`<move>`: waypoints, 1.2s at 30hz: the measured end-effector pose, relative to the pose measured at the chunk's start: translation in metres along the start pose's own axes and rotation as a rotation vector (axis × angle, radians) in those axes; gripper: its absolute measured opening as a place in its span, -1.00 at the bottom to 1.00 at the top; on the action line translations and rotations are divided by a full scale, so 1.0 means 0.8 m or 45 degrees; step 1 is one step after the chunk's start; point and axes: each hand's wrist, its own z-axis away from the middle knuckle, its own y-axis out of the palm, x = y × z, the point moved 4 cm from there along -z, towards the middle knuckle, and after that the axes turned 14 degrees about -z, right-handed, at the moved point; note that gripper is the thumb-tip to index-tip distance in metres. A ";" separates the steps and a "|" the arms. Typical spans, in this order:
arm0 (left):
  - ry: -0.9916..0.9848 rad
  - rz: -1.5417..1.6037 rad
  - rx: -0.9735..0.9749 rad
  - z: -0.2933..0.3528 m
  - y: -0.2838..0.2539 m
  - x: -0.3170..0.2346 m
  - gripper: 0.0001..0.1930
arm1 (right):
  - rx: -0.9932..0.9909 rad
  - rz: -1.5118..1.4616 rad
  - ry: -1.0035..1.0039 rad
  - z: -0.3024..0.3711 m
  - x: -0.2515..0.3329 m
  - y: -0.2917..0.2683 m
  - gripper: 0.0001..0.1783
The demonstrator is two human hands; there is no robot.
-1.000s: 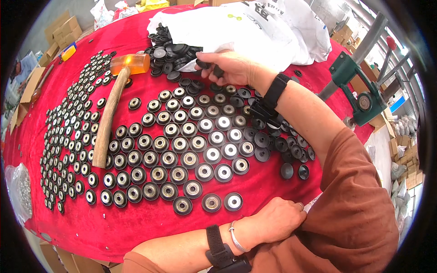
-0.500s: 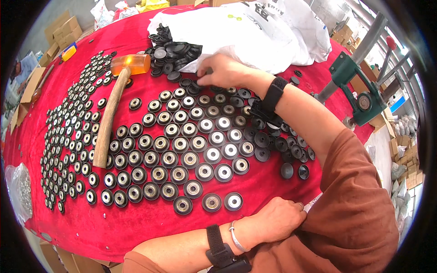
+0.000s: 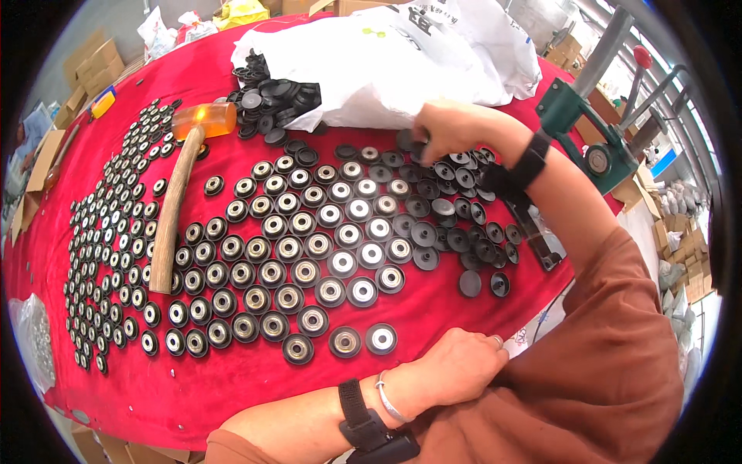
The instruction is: Assembling small black rubber or plastic industrial parts by inserting a white component and securing it with a mallet.
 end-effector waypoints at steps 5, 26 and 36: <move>-0.028 -0.004 -0.035 -0.003 0.005 0.001 -0.90 | -0.189 -0.143 -0.029 0.020 0.007 0.009 -0.68; -0.013 0.074 0.112 0.000 0.000 0.002 -0.84 | -0.094 -0.810 -0.280 -0.125 0.104 0.041 -0.32; -0.032 0.074 0.101 -0.001 -0.001 0.005 -0.81 | 0.014 -0.737 -0.266 -0.140 0.100 0.034 -0.42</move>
